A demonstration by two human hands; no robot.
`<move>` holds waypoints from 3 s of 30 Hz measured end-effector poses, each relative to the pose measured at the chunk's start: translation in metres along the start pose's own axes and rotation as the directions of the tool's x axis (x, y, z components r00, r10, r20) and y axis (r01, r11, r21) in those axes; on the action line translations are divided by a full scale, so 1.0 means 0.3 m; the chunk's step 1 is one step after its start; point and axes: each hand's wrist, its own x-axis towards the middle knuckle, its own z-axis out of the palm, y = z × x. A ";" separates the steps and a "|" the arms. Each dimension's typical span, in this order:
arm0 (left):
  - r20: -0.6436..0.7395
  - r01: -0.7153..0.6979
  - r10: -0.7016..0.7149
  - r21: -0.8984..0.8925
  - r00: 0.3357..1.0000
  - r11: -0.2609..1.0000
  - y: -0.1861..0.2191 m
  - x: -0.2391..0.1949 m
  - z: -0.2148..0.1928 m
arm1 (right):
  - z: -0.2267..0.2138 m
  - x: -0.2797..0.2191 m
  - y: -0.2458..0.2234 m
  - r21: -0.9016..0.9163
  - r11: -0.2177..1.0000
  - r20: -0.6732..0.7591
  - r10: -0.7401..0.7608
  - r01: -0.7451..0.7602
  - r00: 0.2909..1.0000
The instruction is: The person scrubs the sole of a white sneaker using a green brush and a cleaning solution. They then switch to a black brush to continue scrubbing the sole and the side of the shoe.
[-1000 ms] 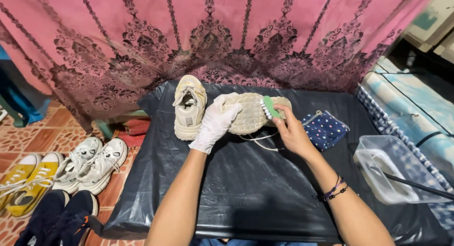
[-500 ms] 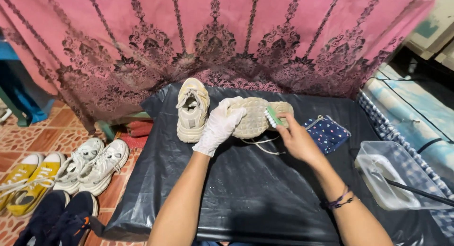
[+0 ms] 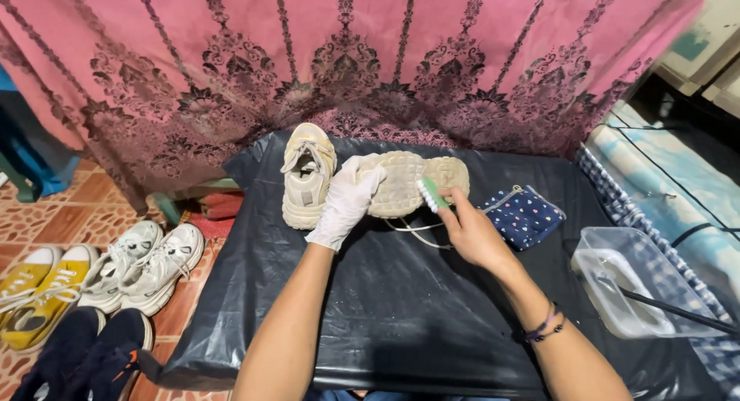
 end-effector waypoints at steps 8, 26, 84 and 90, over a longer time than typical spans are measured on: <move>0.109 -0.052 0.040 0.108 0.993 0.993 0.097 -0.072 0.005 | 0.020 0.007 -0.011 0.032 0.998 -0.125 0.054 -0.050 0.991; 0.035 -0.009 0.005 0.100 0.999 0.995 0.039 -0.026 0.030 | 0.052 0.014 -0.006 -0.041 0.997 -0.163 -0.067 0.061 0.984; 0.341 -0.166 0.243 -0.242 0.908 0.956 -0.041 0.006 -0.011 | 0.082 -0.035 -0.011 -0.057 0.981 -0.294 -0.194 0.185 0.936; 0.232 -0.489 0.434 0.322 0.871 0.810 0.079 -0.036 0.009 | 0.055 0.042 0.075 0.100 0.988 -0.349 -0.074 0.115 0.934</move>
